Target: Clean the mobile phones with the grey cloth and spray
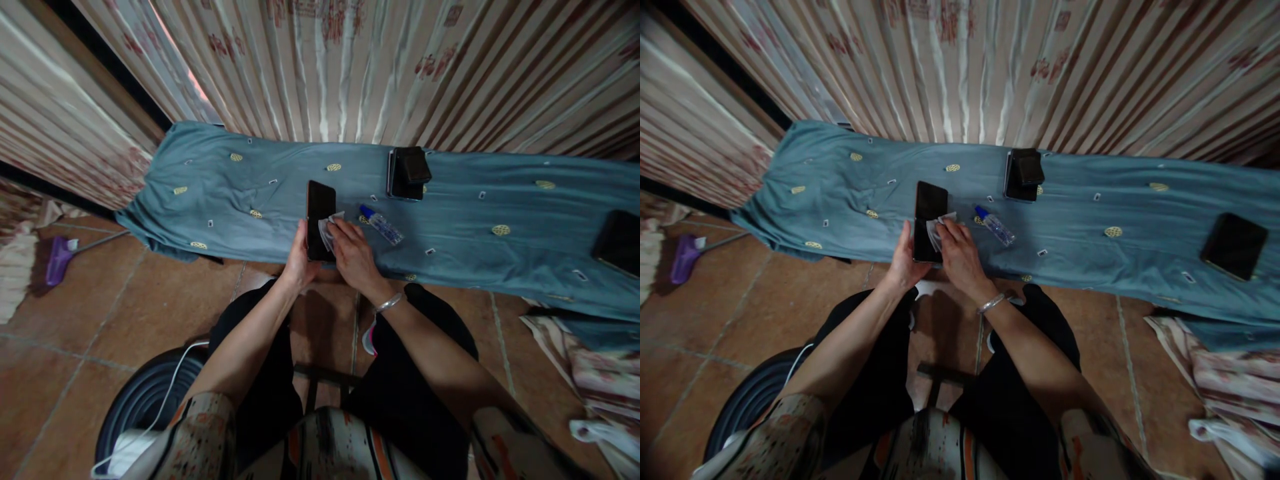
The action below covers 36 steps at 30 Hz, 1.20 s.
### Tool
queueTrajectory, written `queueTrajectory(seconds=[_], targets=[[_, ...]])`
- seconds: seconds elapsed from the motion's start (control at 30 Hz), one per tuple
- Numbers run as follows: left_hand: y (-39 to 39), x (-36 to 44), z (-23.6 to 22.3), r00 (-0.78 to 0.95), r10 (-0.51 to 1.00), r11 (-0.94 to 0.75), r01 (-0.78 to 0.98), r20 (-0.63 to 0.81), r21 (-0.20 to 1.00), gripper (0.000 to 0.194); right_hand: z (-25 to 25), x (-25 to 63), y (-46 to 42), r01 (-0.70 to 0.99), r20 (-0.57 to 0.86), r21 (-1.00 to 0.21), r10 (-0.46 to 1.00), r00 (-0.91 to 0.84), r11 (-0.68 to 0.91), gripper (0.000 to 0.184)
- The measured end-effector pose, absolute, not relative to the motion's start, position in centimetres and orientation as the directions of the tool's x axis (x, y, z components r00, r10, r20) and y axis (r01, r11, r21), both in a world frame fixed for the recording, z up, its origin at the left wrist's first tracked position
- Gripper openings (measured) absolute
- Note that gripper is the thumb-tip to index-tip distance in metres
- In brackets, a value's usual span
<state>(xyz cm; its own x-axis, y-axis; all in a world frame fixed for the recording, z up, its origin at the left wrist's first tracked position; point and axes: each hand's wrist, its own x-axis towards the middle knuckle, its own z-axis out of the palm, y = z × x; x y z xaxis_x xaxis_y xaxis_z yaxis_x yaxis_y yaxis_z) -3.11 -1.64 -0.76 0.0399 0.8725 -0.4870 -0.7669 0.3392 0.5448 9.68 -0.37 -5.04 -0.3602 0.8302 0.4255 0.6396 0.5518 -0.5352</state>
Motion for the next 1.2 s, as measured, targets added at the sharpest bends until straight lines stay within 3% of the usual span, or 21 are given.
queueTrajectory(seconds=[0.33,0.77,1.2], targets=[[-2.3,-2.0,-1.0,0.037,0.885,0.347,-0.719,-0.465,0.603,0.047,-4.1,9.1,-0.5,0.581,0.474,-0.56,0.804,-0.36,0.59,0.042],[-2.0,-2.7,-1.1,0.044,0.902,0.336,-0.697,-0.43,0.633,0.054,-4.6,10.9,-0.1,0.614,0.451,-0.57,0.833,-0.322,0.546,0.04],[-2.3,-2.0,-1.2,0.04,0.893,0.343,-0.706,-0.449,0.62,0.049,-4.4,9.8,-1.1,0.6,0.428,-0.532,0.802,-0.417,0.597,0.05]])
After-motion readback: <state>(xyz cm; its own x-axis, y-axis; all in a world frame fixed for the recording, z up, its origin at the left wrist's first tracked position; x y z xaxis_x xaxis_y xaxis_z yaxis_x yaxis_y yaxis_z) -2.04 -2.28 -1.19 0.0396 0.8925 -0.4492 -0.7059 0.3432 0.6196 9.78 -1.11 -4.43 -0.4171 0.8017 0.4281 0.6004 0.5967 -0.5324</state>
